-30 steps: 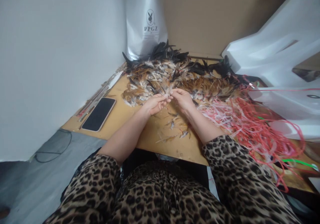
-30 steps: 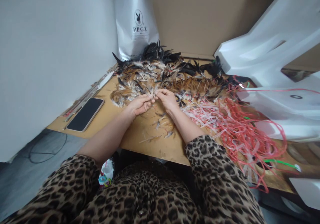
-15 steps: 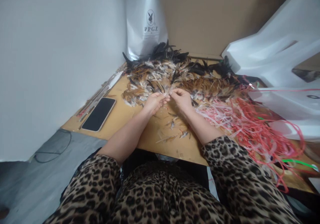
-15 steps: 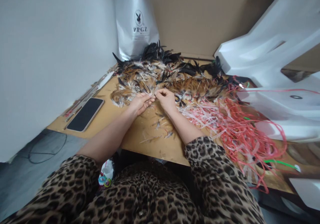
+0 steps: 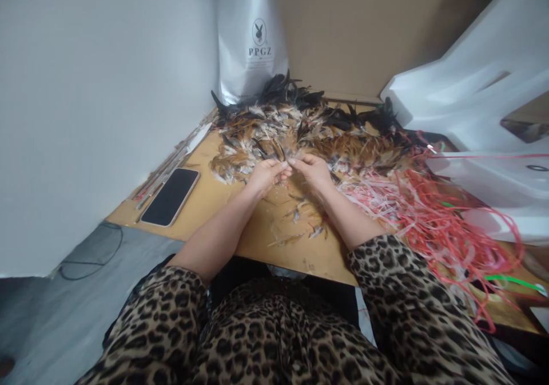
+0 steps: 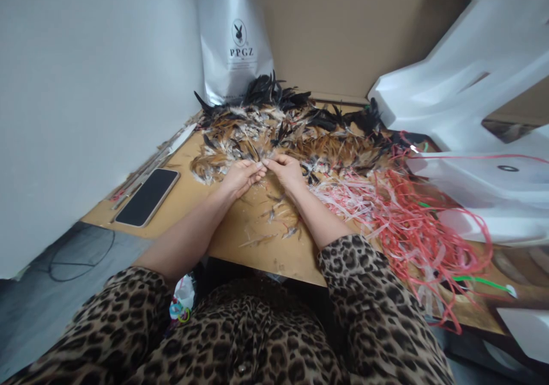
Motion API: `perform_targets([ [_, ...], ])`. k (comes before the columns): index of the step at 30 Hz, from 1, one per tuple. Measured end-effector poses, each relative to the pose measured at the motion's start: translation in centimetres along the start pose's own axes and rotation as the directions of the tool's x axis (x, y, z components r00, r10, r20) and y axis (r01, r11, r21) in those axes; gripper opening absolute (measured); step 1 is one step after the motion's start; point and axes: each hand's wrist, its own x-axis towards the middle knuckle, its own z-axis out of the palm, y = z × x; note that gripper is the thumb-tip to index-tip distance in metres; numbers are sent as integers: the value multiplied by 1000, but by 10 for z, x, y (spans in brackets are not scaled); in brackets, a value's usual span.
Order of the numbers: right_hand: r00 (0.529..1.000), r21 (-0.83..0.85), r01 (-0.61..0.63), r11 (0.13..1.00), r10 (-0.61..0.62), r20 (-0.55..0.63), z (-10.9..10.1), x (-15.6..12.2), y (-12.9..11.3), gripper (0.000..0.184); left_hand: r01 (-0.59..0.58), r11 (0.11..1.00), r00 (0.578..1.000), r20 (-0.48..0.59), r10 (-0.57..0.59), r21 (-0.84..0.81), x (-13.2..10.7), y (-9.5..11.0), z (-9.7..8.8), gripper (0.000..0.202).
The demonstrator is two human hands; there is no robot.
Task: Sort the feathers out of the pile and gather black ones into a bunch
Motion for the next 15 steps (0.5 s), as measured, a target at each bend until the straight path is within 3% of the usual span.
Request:
perform_targets([
  [7,1000,-28,4,1000,-5,-20,-3,3,4,32,53,998,997,59,-55,43,-2,3,0,17],
  [15,981,-105,-6,994,27,194,-22,7,1,30,72,972,984,144,-106,224,-4,6,-4,21],
])
